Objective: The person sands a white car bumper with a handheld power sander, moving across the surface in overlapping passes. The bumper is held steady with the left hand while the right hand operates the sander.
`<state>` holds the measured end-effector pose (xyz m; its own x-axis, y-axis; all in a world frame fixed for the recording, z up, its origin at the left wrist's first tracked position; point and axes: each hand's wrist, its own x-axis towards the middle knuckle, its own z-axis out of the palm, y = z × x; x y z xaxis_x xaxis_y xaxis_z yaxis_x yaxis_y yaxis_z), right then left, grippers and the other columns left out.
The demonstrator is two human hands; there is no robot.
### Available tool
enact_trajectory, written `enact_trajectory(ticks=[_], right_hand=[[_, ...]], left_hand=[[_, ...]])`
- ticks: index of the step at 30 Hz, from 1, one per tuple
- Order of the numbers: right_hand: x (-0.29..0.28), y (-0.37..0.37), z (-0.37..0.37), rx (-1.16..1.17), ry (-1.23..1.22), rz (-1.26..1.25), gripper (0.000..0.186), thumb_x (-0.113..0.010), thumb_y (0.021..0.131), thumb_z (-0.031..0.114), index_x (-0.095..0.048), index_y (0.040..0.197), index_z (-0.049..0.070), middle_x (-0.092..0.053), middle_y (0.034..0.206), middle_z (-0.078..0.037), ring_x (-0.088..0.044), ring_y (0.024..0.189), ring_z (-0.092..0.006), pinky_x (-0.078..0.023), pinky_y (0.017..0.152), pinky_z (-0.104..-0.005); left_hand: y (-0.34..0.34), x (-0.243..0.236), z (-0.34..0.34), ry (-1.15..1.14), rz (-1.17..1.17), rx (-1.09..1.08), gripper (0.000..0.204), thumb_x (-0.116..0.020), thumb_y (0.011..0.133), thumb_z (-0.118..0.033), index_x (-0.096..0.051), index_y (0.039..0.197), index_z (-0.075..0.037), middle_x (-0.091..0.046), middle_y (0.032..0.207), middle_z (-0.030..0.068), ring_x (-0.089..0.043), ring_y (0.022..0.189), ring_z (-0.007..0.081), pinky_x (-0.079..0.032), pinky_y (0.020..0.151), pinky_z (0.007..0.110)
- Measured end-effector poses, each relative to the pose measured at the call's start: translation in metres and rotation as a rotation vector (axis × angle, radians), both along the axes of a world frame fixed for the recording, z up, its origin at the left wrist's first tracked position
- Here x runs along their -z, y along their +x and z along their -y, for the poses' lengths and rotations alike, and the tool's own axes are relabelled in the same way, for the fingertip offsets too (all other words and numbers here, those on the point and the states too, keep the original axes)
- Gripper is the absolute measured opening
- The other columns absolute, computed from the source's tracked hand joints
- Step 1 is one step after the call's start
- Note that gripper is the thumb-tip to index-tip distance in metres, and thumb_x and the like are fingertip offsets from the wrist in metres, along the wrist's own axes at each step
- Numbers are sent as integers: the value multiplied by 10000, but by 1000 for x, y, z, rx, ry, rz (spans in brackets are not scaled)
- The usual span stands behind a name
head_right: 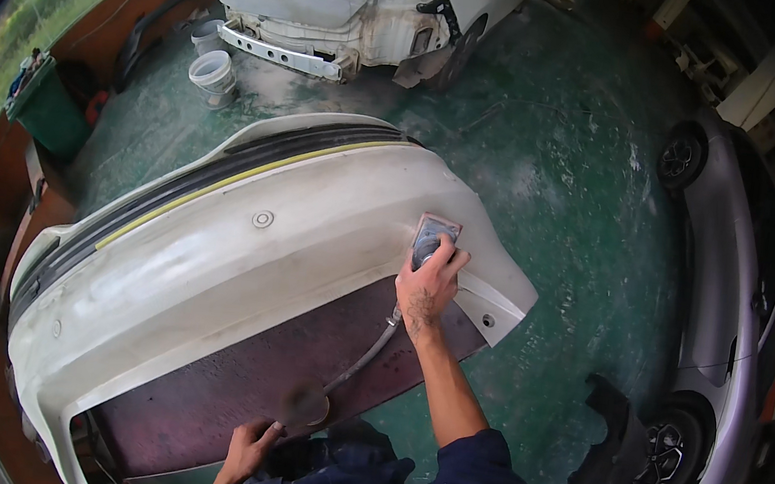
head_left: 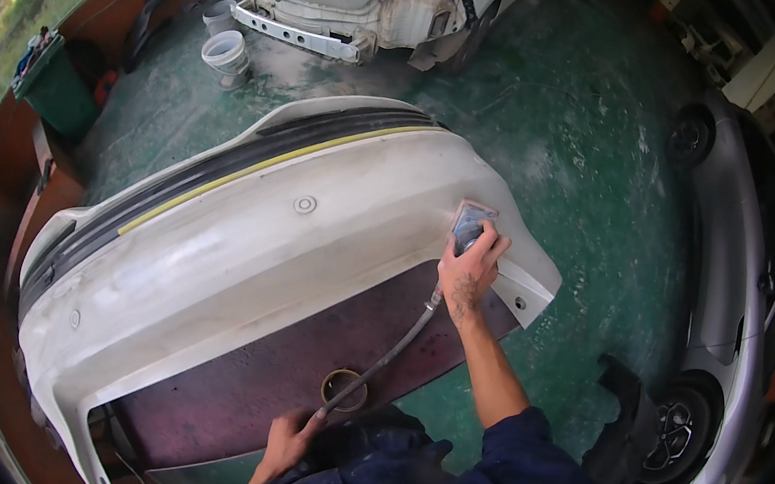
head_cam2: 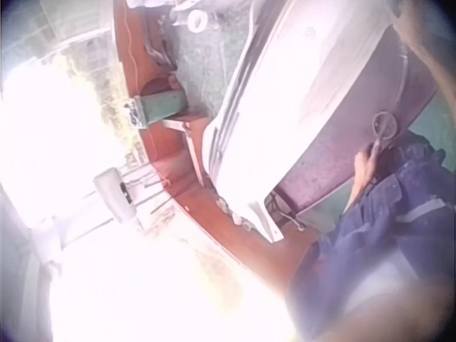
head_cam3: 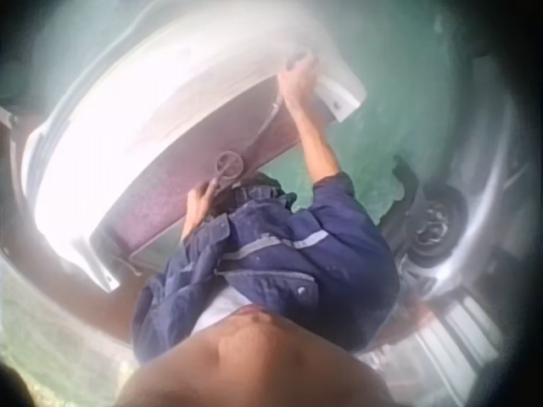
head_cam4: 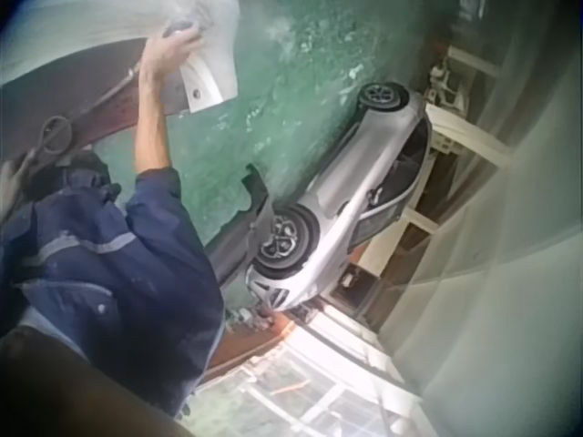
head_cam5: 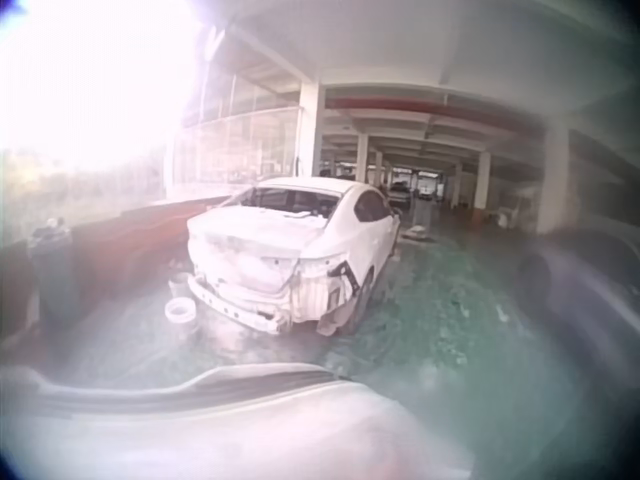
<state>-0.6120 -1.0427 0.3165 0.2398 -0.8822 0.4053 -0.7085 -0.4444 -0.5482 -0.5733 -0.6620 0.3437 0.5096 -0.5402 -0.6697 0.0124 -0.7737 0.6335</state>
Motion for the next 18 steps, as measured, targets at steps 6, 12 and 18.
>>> enact_trajectory(ticks=[6, 12, 18], right_hand=[[-31, -53, 39, -261, 69, -268, 619, -783, 814, 115, -417, 1312, 81, -453, 1195, -206, -632, 937, -492, -544, 764, -560], [-55, -86, 72, -588, 27, -542, 574, -757, 816, 105, -458, 1305, 79, -460, 1169, -234, -622, 905, -517, -541, 763, -553], [-67, -77, 72, -819, -58, -609, 661, -798, 742, 64, -455, 1308, 82, -449, 1136, -219, -626, 915, -455, -558, 746, -529]], left_hand=[[-7, -26, 49, -78, -33, 329, 550, -574, 970, -555, -738, 1004, -30, -703, 832, 246, -691, 849, 437, -531, 768, 500], [-45, -31, 122, -307, -75, 679, 579, -559, 968, -587, -699, 1012, -26, -689, 787, 245, -686, 813, 447, -545, 750, 516], [-60, -30, 146, -389, -70, 721, 554, -558, 971, -571, -698, 1023, -38, -686, 789, 241, -677, 785, 452, -546, 730, 522]])
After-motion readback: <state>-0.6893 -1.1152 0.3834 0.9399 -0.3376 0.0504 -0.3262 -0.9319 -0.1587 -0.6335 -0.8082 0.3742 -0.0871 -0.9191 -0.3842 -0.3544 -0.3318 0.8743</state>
